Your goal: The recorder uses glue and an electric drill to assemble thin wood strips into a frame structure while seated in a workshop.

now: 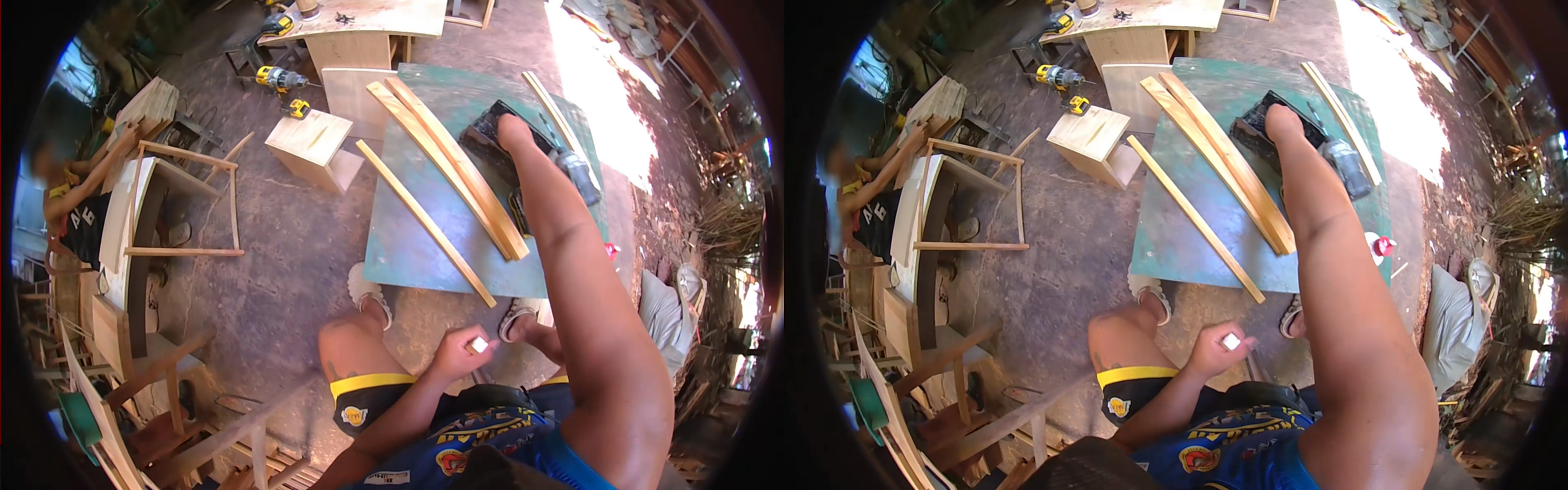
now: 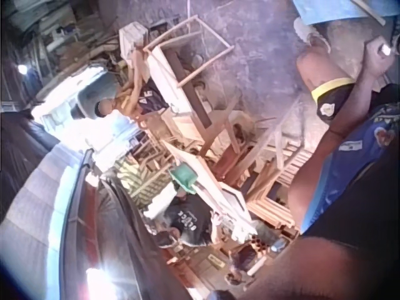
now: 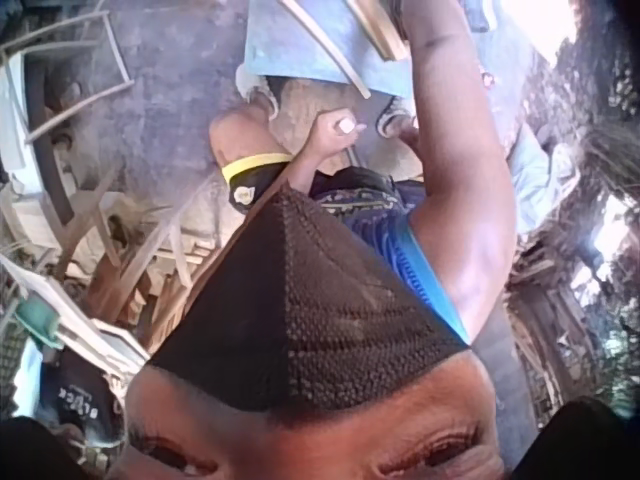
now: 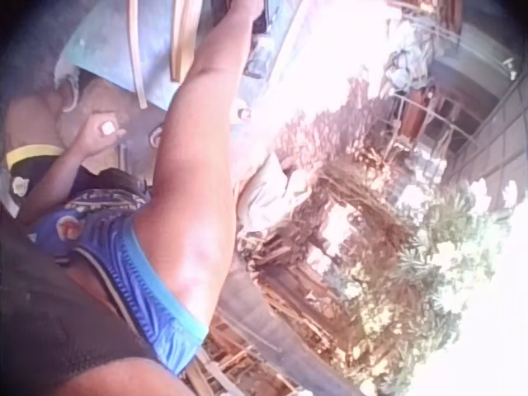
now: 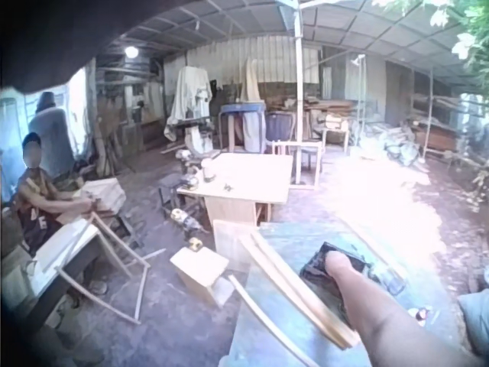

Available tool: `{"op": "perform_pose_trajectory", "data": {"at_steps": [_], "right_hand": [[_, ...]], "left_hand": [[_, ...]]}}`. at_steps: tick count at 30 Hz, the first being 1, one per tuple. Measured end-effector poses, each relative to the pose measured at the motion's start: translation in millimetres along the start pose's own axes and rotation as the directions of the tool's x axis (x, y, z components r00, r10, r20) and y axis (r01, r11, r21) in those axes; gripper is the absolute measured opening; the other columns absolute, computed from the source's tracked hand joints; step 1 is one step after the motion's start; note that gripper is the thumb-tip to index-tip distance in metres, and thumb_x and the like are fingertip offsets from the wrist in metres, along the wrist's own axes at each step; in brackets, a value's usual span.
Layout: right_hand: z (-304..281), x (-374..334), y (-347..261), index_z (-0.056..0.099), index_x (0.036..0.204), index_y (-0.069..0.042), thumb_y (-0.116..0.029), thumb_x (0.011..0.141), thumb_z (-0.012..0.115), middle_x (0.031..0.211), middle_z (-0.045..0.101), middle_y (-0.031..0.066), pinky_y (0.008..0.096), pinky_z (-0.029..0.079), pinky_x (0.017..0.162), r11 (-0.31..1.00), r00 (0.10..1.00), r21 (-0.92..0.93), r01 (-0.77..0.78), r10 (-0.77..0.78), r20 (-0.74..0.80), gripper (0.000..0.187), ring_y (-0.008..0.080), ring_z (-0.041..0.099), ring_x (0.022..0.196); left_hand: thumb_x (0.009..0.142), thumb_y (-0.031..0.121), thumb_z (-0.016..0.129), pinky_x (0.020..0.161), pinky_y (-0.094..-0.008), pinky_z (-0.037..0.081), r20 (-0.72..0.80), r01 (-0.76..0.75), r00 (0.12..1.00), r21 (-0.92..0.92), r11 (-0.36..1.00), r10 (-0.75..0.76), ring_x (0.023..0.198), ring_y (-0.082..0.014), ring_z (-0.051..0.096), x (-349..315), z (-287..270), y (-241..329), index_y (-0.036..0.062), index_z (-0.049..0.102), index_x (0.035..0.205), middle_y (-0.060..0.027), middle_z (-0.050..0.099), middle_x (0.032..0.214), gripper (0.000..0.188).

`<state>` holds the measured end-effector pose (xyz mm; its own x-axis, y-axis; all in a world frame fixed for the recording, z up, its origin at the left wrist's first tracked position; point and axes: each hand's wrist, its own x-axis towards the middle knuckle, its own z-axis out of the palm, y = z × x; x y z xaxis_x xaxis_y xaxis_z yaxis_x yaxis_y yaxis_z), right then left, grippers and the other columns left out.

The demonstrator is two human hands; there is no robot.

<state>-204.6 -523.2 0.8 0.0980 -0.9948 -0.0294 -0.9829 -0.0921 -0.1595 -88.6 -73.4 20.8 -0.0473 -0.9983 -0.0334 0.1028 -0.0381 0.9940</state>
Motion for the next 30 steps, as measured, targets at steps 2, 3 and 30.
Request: {"op": "perform_pose_trajectory", "data": {"at_steps": [2,3,30], "right_hand": [[14.0,14.5,7.6,0.067,0.102,0.001,-0.009,0.087,0.042,0.108,0.063,0.0239,0.0439,0.050,0.088,0.982,0.991,-0.139,0.131,-0.123,0.059,0.031,0.0350,0.062,0.103],[18.5,19.4,11.5,0.067,0.103,0.001,-0.009,0.087,0.042,0.108,0.063,0.0239,0.0441,0.050,0.088,0.984,0.989,-0.124,0.130,-0.119,0.091,0.031,0.0353,0.062,0.104],[-24.4,-40.5,-13.9,0.055,0.097,-0.004,-0.020,0.086,0.053,0.092,0.061,0.0228,0.0458,0.045,0.076,0.948,0.889,0.266,0.175,-0.037,-0.456,0.019,0.0412,0.058,0.090]], "left_hand": [[0.078,0.008,0.074,0.051,-0.0237,0.037,0.040,-0.027,0.999,0.011,1.000,0.027,0.056,-0.0060,0.044,5.3,-6.6,-2.8,0.0048,0.055,0.069,0.0001,0.050,0.059,0.021],[0.078,0.008,0.074,0.050,-0.0246,0.038,0.064,-0.029,0.998,0.005,1.000,0.029,0.053,-0.0080,0.046,6.1,-8.5,-2.0,0.0049,0.055,0.069,-0.0023,0.051,0.059,0.021],[0.082,0.017,0.067,0.055,-0.0302,0.036,0.037,-0.012,0.999,0.056,0.998,0.010,0.062,-0.0092,0.037,-10.2,-12.2,-1.4,0.0009,0.049,0.073,-0.0084,0.042,0.060,0.025]]}}
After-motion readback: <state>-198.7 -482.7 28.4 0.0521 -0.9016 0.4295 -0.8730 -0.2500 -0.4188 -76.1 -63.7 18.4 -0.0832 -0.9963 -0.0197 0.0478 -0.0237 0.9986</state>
